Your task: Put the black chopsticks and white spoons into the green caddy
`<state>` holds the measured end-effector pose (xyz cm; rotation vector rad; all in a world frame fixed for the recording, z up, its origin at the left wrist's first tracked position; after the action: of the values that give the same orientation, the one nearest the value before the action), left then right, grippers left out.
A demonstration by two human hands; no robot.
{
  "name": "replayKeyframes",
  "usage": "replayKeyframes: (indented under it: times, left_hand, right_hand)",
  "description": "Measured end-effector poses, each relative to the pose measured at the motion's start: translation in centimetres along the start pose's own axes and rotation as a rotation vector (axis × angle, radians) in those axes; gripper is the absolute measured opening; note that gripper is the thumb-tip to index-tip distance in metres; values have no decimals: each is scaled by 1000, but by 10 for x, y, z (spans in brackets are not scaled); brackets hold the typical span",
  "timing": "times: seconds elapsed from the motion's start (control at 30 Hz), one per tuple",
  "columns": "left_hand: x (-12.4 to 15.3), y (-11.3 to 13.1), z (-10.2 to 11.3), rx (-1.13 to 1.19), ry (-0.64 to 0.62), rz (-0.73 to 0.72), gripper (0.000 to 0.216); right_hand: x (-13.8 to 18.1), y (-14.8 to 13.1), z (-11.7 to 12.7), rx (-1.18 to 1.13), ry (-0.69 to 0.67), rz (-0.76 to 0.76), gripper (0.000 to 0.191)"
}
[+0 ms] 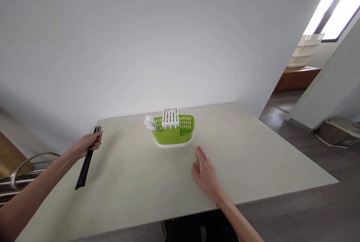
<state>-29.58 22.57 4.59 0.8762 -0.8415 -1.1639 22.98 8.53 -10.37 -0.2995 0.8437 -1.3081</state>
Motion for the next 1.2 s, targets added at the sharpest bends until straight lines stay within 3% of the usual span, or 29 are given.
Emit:
replayKeyframes:
  times: [0.1, 0.2, 0.4, 0.57, 0.77, 0.97, 1.1, 1.2]
  left_hand:
    - [2, -41, 0, -219, 32, 44, 44]
    - [-3, -62, 3, -421, 88, 28, 38]
    - [-11, -79, 3, -649, 205, -79, 33]
    - [-3, -97, -6, -829, 286, -202, 56]
    - [6, -96, -21, -892, 155, -213, 60]
    - [61, -91, -33, -1003, 267, -297, 81]
    - [101, -105, -43, -1056, 218, -292, 82]
    - [118, -88, -51, -1071, 234, -401, 78]
  right_hand:
    - [1, 0, 1, 2, -24, -26, 66]
    - [1, 0, 2, 3, -44, -44, 63]
    - [2, -1, 3, 26, -54, -71, 60]
    - [3, -3, 5, 51, -74, -102, 58]
    - [6, -1, 4, 65, -88, -127, 58]
    - [5, -2, 4, 49, -62, -65, 59]
    - [-11, -16, 10, 42, -50, 31, 62]
    - [-35, -33, 21, 51, 57, 97, 66]
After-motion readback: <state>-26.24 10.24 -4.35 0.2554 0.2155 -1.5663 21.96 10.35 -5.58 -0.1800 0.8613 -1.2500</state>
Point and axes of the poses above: each hand's wrist, its own x-axis away from the middle knuckle, its own z-axis out of the back of the hand, y = z × x, the point moved 7 cm from there along -x, towards the middle knuckle, and after that the axes turned 2 degrees about -y, right-handed, at the moved point
